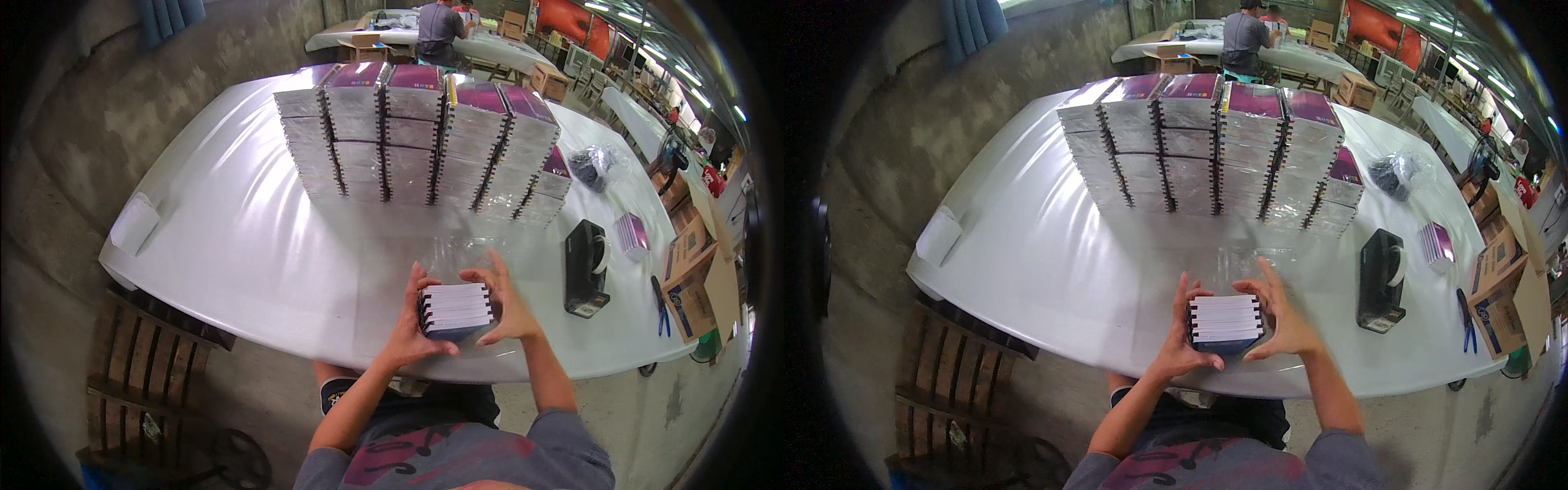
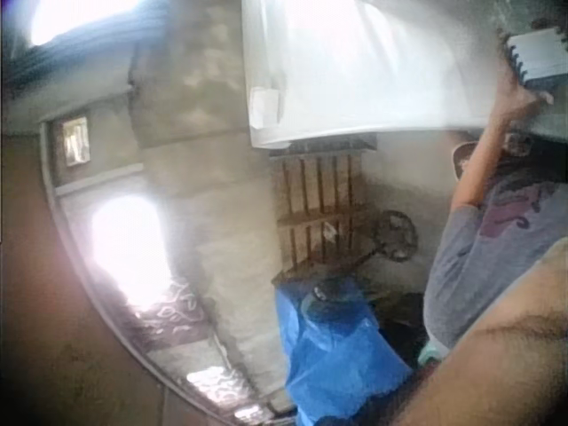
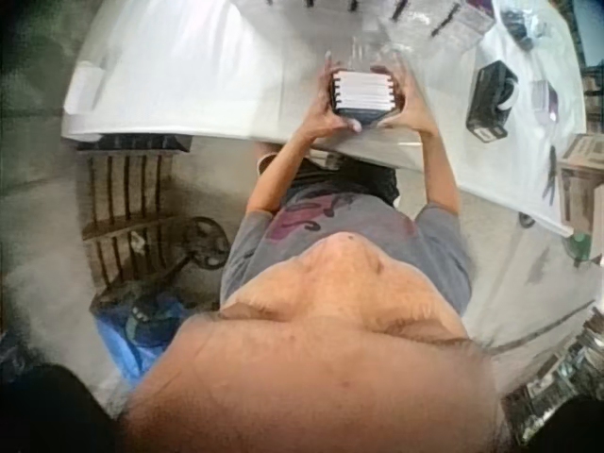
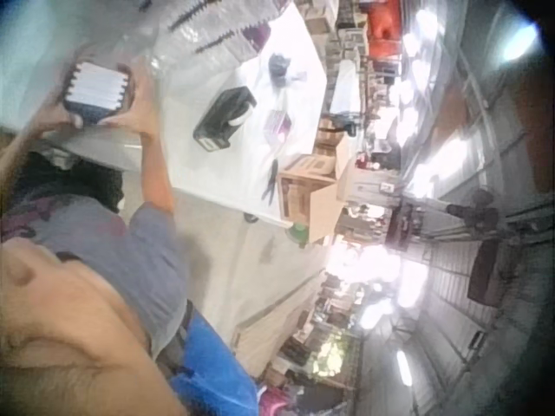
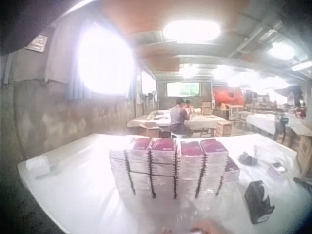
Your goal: The person wraps spiral-bound notebooks in clear plastic bags at a white table. They place each notebook into a bag, fold the plastic around it, and seal it with tape from a dispenser. Finished wrapped notebooks are stacked on the table.
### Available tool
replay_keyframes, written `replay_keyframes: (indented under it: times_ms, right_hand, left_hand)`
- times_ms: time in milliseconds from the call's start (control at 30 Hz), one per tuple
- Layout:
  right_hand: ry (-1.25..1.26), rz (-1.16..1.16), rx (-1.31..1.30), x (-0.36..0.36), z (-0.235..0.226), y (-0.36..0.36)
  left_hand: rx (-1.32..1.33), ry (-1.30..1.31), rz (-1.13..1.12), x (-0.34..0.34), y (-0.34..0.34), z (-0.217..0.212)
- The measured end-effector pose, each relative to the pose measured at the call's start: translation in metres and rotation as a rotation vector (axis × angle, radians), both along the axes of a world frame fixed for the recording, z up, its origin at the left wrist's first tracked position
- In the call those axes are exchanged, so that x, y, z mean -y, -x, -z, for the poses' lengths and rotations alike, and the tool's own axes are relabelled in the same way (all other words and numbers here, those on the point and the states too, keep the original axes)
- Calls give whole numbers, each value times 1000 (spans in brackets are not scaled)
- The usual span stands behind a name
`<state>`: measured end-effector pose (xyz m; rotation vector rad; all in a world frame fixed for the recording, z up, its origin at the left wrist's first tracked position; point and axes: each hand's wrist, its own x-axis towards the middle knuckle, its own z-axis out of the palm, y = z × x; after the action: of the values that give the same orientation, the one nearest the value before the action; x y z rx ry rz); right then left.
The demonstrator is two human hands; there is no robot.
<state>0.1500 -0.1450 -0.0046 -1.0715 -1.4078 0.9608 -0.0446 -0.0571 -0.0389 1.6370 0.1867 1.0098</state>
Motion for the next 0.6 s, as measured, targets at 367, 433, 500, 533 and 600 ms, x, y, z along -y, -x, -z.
replay_keyframes:
  times_ms: [367,433,500,533,600]
  right_hand:
    - [55,470,-49,8,49,47]
    - [81,482,-91,10,50,54]
    - [-9,521,29,11,51,56]
    - [-51,539,90,12,52,56]
    - [-44,510,-36,10,53,54]
  left_hand:
    - [-87,150,-400,27,-24,8]
    - [-142,184,-408,32,-21,15]
    - [-119,196,-378,32,-18,16]
    - [-107,205,-364,32,-18,16]
    - [-141,204,-354,29,-17,18]
